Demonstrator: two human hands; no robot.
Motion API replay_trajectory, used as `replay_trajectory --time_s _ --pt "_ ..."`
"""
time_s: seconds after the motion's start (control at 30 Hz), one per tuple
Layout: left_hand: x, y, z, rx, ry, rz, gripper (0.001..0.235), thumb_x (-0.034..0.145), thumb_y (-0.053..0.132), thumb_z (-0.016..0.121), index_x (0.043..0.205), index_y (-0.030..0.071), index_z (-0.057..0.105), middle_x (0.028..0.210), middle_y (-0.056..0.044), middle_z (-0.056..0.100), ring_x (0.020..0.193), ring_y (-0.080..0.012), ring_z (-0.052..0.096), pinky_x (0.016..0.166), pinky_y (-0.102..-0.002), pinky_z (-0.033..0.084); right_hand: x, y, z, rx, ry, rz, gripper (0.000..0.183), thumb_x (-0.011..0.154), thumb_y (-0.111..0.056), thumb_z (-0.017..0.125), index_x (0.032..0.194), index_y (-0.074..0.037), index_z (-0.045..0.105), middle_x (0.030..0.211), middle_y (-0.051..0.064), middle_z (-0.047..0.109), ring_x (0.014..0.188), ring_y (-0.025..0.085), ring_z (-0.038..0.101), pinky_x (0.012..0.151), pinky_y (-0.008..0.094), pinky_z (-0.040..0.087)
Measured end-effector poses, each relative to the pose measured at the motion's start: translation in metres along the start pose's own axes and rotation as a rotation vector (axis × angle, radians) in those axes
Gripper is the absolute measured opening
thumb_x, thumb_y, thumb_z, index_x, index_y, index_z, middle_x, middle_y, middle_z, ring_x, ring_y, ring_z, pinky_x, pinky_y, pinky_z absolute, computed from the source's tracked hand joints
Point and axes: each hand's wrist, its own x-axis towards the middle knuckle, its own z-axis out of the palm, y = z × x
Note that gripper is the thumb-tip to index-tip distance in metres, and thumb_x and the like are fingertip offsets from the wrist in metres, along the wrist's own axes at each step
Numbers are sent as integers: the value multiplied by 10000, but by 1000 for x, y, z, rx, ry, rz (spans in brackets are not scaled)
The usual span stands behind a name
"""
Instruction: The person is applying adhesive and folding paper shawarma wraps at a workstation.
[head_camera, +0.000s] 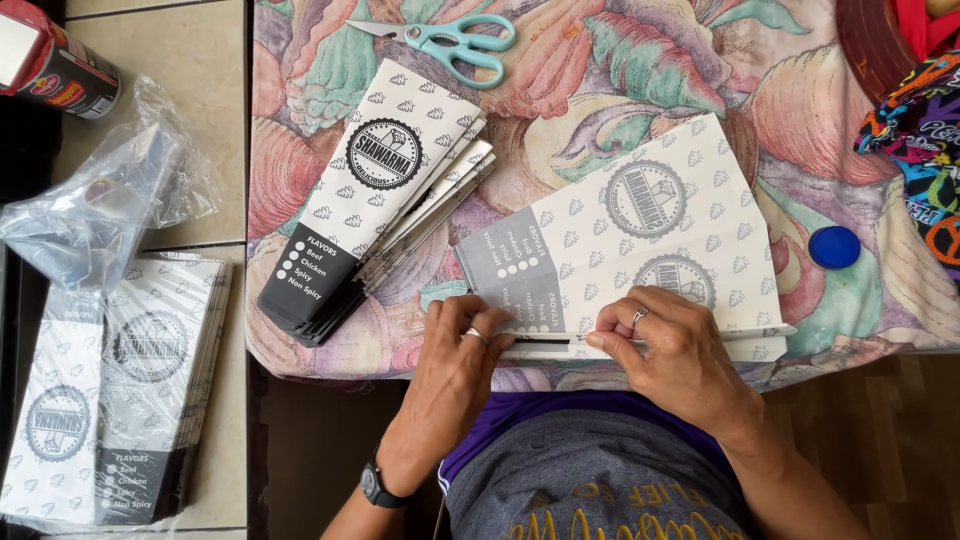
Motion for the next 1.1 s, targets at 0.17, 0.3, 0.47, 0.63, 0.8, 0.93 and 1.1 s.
replay_trajectory --time_s 0.17,0.3,0.47,0.63,0.8,0.93,1.1 --pt "5 4 -11 -155 -41 -110 181 1035 131 609 955 5 507 1056 -135 471 948 -291 485 833 -402 465 -1 -1 1 -11 13 0 258 873 -77 802 755 -92 573 725 -11 599 631 192 549 613 348 422" --pt "-1 -5 5 -258 56 -200 168 1002 131 659 949 12 553 1037 -107 470 919 -246 531 791 -373 474 -1 0 1 -19 8 -7 251 884 -87 796 767 -94 574 726 -7 594 634 197 542 619 354 422" --pt "-1 -7 11 -285 60 -239 170 1003 129 651 936 19 540 1018 -99 456 890 -233 504 789 -369 463 -4 2 4 -37 2 7 254 901 -98 779 784 -90 553 726 11 574 655 219 542 636 365 427" --pt "-1 -7 14 -280 84 -189 189 1014 90 620 938 11 467 1007 -123 441 914 -264 490 817 -392 441 -6 5 5 -83 -30 5 236 944 -136 721 807 -98 532 750 23 579 683 248 561 666 388 443" --pt "-1 -2 16 -279 179 -219 190 997 133 651 919 75 487 992 -72 431 937 -233 484 808 -368 437 -4 5 4 -86 -54 9 230 926 -125 729 792 -99 544 757 0 602 677 232 574 645 390 439" --pt "-10 1 36 -53 283 -113 135 948 -11 637 1002 113 636 1091 -71 524 991 -253 395 848 -377 348 -5 4 6 -98 -55 30 235 915 -127 738 785 -105 544 757 -5 596 691 238 574 640 396 438" --pt "-21 12 38 256 88 356 318 1004 -114 544 1314 -177 570 1217 -223 593 1125 -374 590 965 -502 522 -2 2 4 -121 -61 8 203 888 -89 730 799 -99 549 759 7 596 685 250 574 642 406 440"
